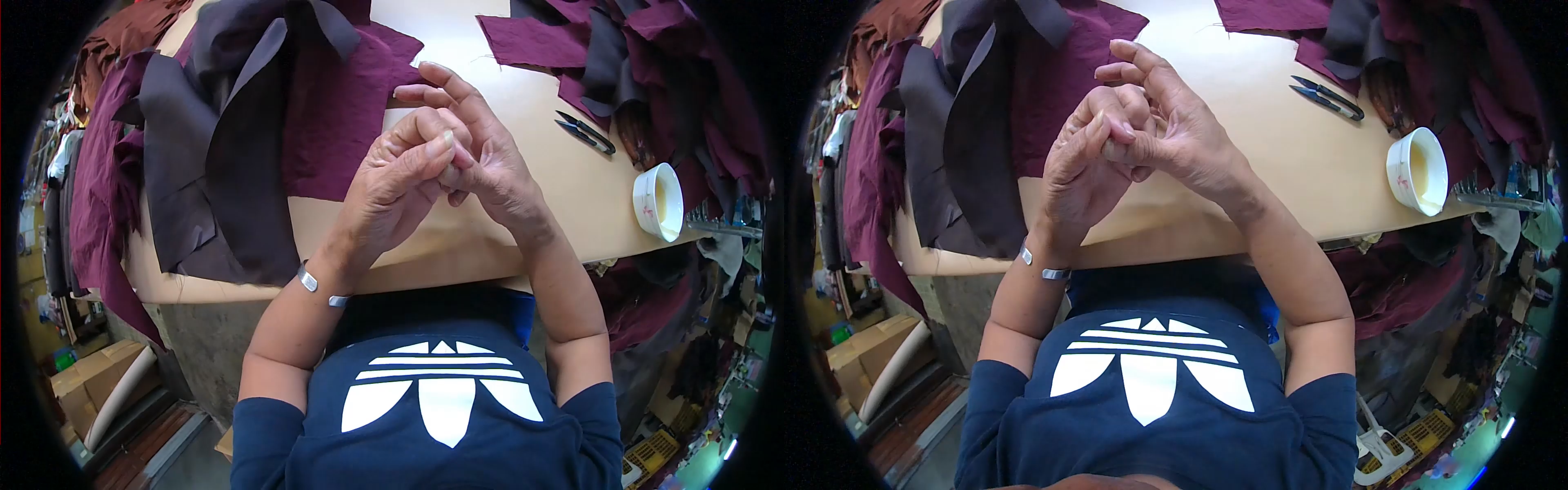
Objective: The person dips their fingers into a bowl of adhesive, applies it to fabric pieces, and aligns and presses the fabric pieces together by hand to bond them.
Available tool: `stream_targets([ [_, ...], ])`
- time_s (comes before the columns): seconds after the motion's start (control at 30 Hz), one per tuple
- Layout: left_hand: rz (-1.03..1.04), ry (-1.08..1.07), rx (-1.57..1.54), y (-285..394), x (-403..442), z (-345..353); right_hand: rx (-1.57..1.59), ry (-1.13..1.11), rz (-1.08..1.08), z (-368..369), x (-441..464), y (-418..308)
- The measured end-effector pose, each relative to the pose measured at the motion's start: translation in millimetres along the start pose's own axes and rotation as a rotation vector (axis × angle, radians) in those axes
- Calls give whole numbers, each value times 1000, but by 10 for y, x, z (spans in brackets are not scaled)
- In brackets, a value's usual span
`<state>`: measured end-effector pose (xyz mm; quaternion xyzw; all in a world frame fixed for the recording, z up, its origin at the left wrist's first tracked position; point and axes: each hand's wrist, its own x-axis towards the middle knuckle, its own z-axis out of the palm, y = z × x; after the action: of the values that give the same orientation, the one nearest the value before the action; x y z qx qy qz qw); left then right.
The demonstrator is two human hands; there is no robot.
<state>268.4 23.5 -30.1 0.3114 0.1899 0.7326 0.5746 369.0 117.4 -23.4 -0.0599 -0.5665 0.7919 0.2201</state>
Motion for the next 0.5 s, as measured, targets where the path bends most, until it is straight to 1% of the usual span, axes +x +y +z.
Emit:
stream_targets([
  [0.07, 5, 15, 2, 1, 14, 28, -51, 18, -1, 29, -1, 6],
  [0.17, -21, -67, -16, -1, 30, -87, -113, 43, -1, 52, 6, 33],
  [0.23, 20, -6, -14, -21, 26, -53, -121, 49, 25, 31, 15, 13],
  [0.33, 61, 59, 58, -42, 14, 1, -166, 88, -92, -17, 57, 117],
  [0.37, 69, 75, 93, -43, 10, 9, -169, 89, -75, -14, 53, 115],
  [0.47, 32, 10, 170, 29, 17, -73, -185, 94, -16, -31, 18, 79],
  [0.5, 49, 37, 227, 35, 14, -71, -192, 93, 7, -40, 15, 59],
])
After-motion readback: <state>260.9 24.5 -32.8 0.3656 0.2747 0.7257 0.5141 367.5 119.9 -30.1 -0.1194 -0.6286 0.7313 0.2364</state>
